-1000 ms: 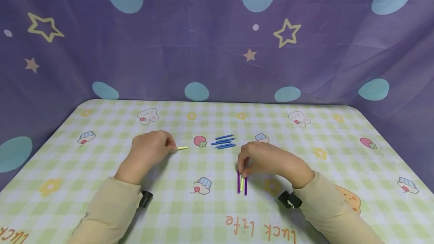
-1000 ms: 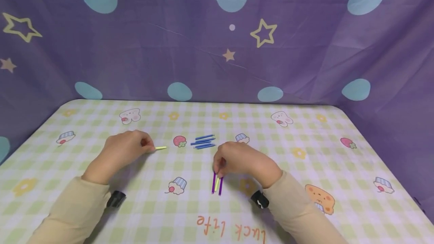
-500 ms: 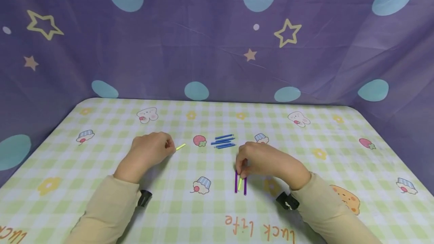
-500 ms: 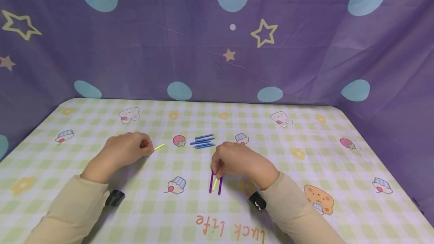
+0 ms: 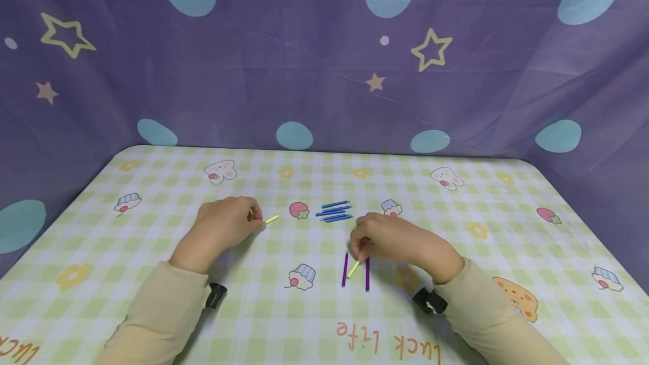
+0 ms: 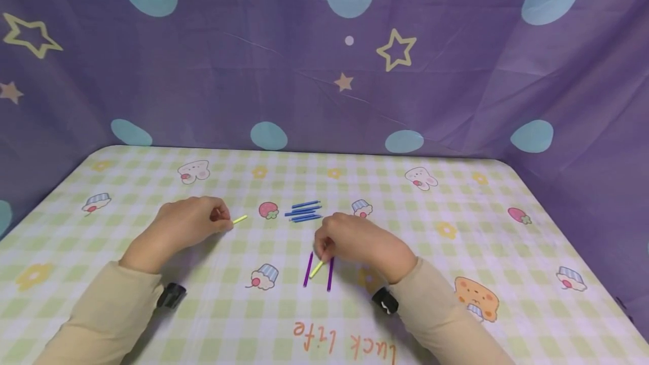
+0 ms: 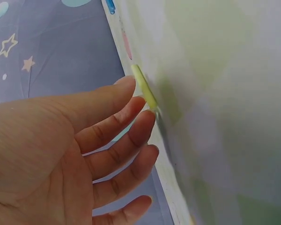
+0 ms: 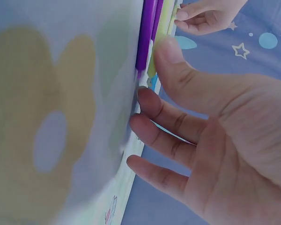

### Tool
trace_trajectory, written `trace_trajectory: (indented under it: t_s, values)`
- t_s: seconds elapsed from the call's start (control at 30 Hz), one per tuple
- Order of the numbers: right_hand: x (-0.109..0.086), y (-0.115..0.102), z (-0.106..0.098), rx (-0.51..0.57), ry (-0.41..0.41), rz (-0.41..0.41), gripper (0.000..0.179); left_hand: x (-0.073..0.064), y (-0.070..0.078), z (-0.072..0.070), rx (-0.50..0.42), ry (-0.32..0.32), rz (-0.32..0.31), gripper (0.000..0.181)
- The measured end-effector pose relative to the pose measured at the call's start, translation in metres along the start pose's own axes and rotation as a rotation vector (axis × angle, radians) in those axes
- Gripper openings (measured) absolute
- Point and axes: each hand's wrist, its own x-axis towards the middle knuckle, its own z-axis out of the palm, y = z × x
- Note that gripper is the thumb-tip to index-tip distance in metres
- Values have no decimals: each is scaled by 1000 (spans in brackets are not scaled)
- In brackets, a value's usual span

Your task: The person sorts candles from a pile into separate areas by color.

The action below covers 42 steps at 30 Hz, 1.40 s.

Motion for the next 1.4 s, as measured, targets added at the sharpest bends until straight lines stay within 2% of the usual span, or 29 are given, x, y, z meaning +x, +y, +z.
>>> trace_trajectory:
  t_s: [0.2,0.33,0.53,0.73,0.87,1.0,1.2,1.4]
  values:
    - [2,4,-3,47,28,-26,24,0,-2,-5,-10,-26,5,9]
    - [12,1,-5,35,76,-47,23,-1,-4,-7,-25,-53,0,9]
    - [47,-17,-8,-52,100,-41,18,-3,-9,-11,-52,-102,-7,10]
    - [88,-31,-12,-102,110,-80,12,-5,-13,-19,-50,-135,-12,12]
    - [116,-38,-13,-162,71,-71,3,-6,-13,-23,-45,-144,-14,13]
    - [139,-41,-9,-182,36,-38,7,-6,-14,-24,-36,-143,-14,12]
    - [158,-34,4,-140,17,0,7,-8,-15,-25,-10,-134,-23,10]
    - [164,-34,7,-138,2,21,8,-8,-15,-26,-7,-142,-23,11]
